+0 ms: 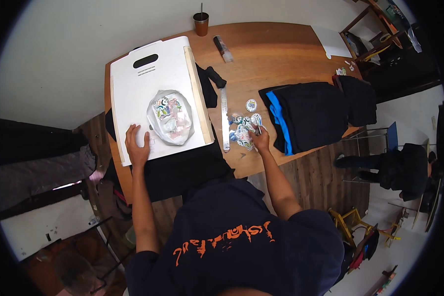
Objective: Trimming small printed labels using scissors and preparing a t-shirt on a placement board.
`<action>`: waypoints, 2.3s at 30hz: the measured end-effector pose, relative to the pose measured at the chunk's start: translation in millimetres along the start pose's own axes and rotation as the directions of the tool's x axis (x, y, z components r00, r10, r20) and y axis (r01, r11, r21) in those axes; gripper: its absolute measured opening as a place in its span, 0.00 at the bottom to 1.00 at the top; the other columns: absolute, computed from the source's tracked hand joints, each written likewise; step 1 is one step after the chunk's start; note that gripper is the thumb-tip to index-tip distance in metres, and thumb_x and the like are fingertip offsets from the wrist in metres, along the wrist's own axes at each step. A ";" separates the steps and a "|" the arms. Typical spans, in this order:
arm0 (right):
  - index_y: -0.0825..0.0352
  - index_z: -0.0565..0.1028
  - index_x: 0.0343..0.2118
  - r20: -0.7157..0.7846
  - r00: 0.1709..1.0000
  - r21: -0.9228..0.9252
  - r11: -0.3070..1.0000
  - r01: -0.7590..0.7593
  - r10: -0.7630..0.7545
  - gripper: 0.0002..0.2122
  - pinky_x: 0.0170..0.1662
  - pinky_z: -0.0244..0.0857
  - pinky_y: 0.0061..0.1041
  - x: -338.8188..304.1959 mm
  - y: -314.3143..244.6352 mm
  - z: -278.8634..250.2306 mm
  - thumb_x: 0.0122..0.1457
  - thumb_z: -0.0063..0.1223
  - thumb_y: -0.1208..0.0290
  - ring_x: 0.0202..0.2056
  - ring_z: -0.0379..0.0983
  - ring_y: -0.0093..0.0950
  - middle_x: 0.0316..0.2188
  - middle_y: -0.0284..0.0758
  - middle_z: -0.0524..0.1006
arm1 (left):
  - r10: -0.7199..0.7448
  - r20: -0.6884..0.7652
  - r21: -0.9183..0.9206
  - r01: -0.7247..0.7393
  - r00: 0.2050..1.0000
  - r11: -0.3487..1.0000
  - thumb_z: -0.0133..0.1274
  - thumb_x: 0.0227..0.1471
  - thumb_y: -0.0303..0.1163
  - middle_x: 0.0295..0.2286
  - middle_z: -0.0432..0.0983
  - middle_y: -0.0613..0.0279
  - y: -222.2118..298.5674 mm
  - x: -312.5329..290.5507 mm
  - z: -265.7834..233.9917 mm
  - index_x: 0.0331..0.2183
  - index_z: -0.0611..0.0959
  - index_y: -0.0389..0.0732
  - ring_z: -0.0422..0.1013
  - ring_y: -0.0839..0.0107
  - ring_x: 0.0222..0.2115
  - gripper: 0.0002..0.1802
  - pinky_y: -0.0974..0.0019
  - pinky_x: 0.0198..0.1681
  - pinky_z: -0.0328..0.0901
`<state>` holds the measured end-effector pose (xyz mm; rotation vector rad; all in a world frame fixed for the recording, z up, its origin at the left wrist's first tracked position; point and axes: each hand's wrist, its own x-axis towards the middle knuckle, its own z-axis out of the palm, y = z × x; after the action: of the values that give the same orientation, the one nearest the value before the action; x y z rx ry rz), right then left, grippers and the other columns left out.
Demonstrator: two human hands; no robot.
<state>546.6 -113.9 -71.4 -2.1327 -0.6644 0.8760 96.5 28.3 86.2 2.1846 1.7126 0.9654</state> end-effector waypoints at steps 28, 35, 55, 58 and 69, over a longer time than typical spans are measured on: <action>0.69 0.81 0.37 -0.066 0.984 0.202 0.964 0.174 -0.164 0.10 0.34 0.66 0.19 -3.8 -3.4 -4.3 0.53 0.65 0.71 0.29 0.72 0.17 0.28 0.31 0.80 | 0.175 -0.091 -0.297 -0.194 0.980 0.935 0.60 0.47 0.28 0.35 0.78 0.56 118.1 -102.3 17.3 0.38 0.79 0.37 0.73 0.58 0.38 0.13 0.57 0.48 0.60; 0.69 0.81 0.36 -0.098 0.986 0.138 0.980 0.144 -0.131 0.12 0.37 0.69 0.22 13.4 15.1 -1.5 0.52 0.66 0.67 0.31 0.76 0.22 0.30 0.35 0.82 | 0.244 0.022 -0.404 -0.214 0.969 0.889 0.61 0.46 0.27 0.34 0.79 0.59 135.2 -100.4 28.5 0.37 0.80 0.39 0.74 0.61 0.35 0.12 0.60 0.45 0.61; 0.65 0.77 0.41 -0.039 0.997 0.521 0.850 0.081 -0.072 0.15 0.24 0.53 0.15 -11.2 -61.9 -18.1 0.53 0.68 0.66 0.23 0.60 0.12 0.23 0.20 0.68 | 0.243 0.100 -0.446 -0.174 0.965 0.878 0.62 0.46 0.27 0.32 0.79 0.63 142.9 -101.3 29.7 0.37 0.81 0.41 0.75 0.65 0.34 0.13 0.62 0.43 0.60; 0.63 0.76 0.37 -0.053 0.997 0.585 0.808 0.073 -0.051 0.13 0.23 0.48 0.14 -23.2 -97.5 -24.3 0.53 0.68 0.66 0.22 0.56 0.10 0.21 0.18 0.63 | 0.241 0.119 -0.469 -0.160 0.963 0.869 0.62 0.46 0.27 0.31 0.79 0.63 153.9 -93.4 34.6 0.39 0.81 0.40 0.75 0.65 0.34 0.14 0.63 0.44 0.61; 0.63 0.75 0.29 0.368 0.873 0.690 0.723 -0.026 -0.320 0.11 0.22 0.50 0.13 -85.6 -190.5 9.8 0.58 0.62 0.62 0.19 0.59 0.09 0.22 0.22 0.72 | 0.033 0.177 -0.673 0.096 0.984 0.734 0.58 0.53 0.25 0.46 0.72 0.55 201.5 -26.1 40.7 0.50 0.76 0.36 0.73 0.63 0.43 0.22 0.64 0.47 0.66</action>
<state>450.4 -52.4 103.8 -1.1846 -0.6101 1.3177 277.5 -48.3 152.0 1.6732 1.0571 1.1196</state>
